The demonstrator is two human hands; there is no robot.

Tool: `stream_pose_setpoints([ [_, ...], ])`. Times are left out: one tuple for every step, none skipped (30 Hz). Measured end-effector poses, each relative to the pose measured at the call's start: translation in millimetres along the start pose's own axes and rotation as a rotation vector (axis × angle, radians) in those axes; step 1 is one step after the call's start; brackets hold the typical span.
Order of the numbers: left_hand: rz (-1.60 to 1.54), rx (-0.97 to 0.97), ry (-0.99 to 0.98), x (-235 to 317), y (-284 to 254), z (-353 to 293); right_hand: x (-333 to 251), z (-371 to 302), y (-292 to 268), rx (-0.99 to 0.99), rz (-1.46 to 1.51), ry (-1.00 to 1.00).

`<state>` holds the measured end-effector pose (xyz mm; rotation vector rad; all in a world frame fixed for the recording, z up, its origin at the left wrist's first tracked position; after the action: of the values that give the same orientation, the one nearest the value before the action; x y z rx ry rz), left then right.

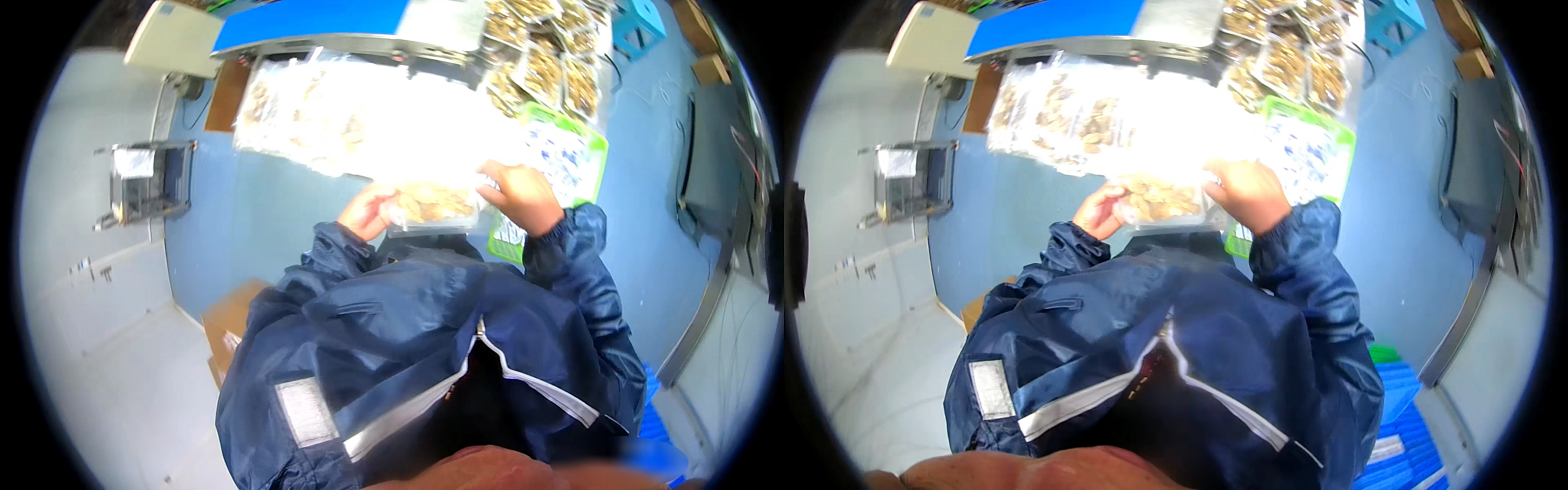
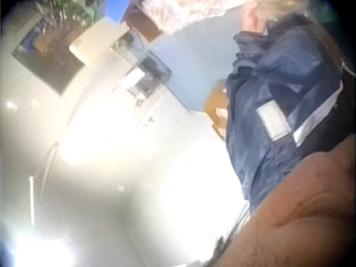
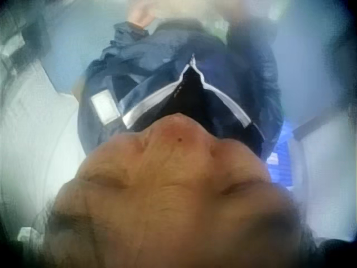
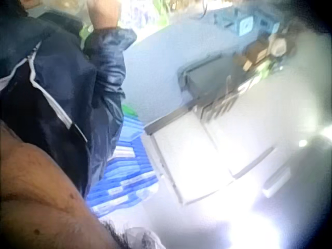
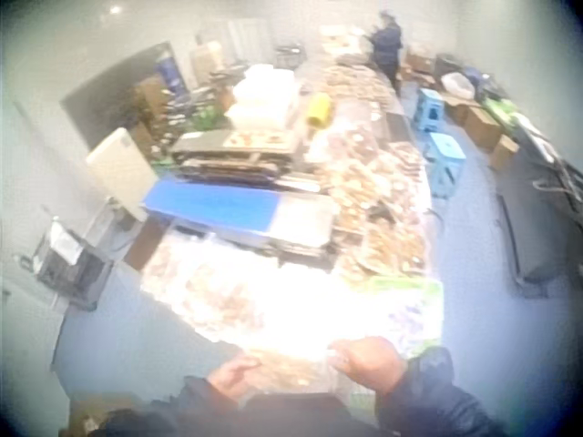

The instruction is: The person repeatedly picks small food items from a green basket, places them into clear plastic bags, and seals the bags using a heat-sealing machine. The sealed bags are then stacked on the table. The process is continuous and repetitive throughout the clip.

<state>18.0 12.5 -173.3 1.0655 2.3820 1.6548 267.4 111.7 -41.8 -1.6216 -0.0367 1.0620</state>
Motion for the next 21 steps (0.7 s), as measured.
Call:
stream_pose_setpoints([
  [0.017,0.034,0.023,3,11,-1,-4,7,-6,0.025,-0.008,0.070],
  [0.033,0.067,0.042,7,32,-4,-6,14,-10,0.052,-0.017,0.143],
  [0.045,0.103,0.068,10,42,-9,-15,21,-14,0.089,0.068,0.147],
  [0.014,0.103,0.080,11,36,-12,-25,27,-17,0.125,0.150,0.158],
  [-0.015,0.103,0.092,13,27,-14,-31,35,-18,0.160,0.234,0.171],
  [-0.043,0.101,0.102,16,19,-16,-35,42,-8,0.106,0.139,0.075],
  [-0.043,0.084,0.121,22,24,-17,-32,46,6,0.056,0.040,-0.017],
  [-0.046,0.068,0.135,29,34,-20,-37,52,13,0.002,-0.058,-0.103],
  [-0.048,0.053,0.148,35,39,-21,-39,61,13,0.005,-0.188,-0.086],
  [-0.060,0.049,0.174,41,37,-22,-47,73,13,-0.013,-0.069,-0.109],
  [-0.071,0.047,0.199,47,35,-23,-54,85,14,-0.033,0.051,-0.130],
  [-0.082,0.045,0.223,55,31,-23,-61,97,13,-0.054,0.171,-0.150],
  [-0.101,0.093,0.270,66,16,-24,-57,109,12,-0.111,0.406,-0.005],
  [-0.120,0.143,0.312,80,-3,-29,-37,118,6,-0.031,0.738,0.281],
  [-0.141,0.193,0.355,96,-23,-35,-15,131,-5,0.163,0.840,0.368],
  [-0.138,0.197,0.416,121,-32,-40,16,142,-5,0.276,0.858,0.443],
  [-0.131,0.198,0.473,154,-40,-44,56,148,12,0.238,0.692,0.477],
  [-0.074,0.238,0.539,188,-47,-49,102,148,40,0.115,0.444,0.563],
  [-0.016,0.276,0.606,220,-58,-50,143,140,73,0.008,0.104,0.474],
  [0.025,0.314,0.648,253,-83,-51,166,138,98,-0.108,-0.234,0.378],
  [0.091,0.393,0.738,280,-112,-64,167,143,108,-0.093,-0.287,0.398],
])
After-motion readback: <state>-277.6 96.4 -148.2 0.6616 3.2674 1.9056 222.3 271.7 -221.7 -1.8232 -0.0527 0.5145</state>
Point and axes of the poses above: each hand's wrist, its own z-axis towards the middle knuckle, its own y-axis out of the palm, x = y × z, the point moved 6 cm from there along z, towards the middle knuckle, and after that the axes turned 1 degree about x, right-handed, at the moved point
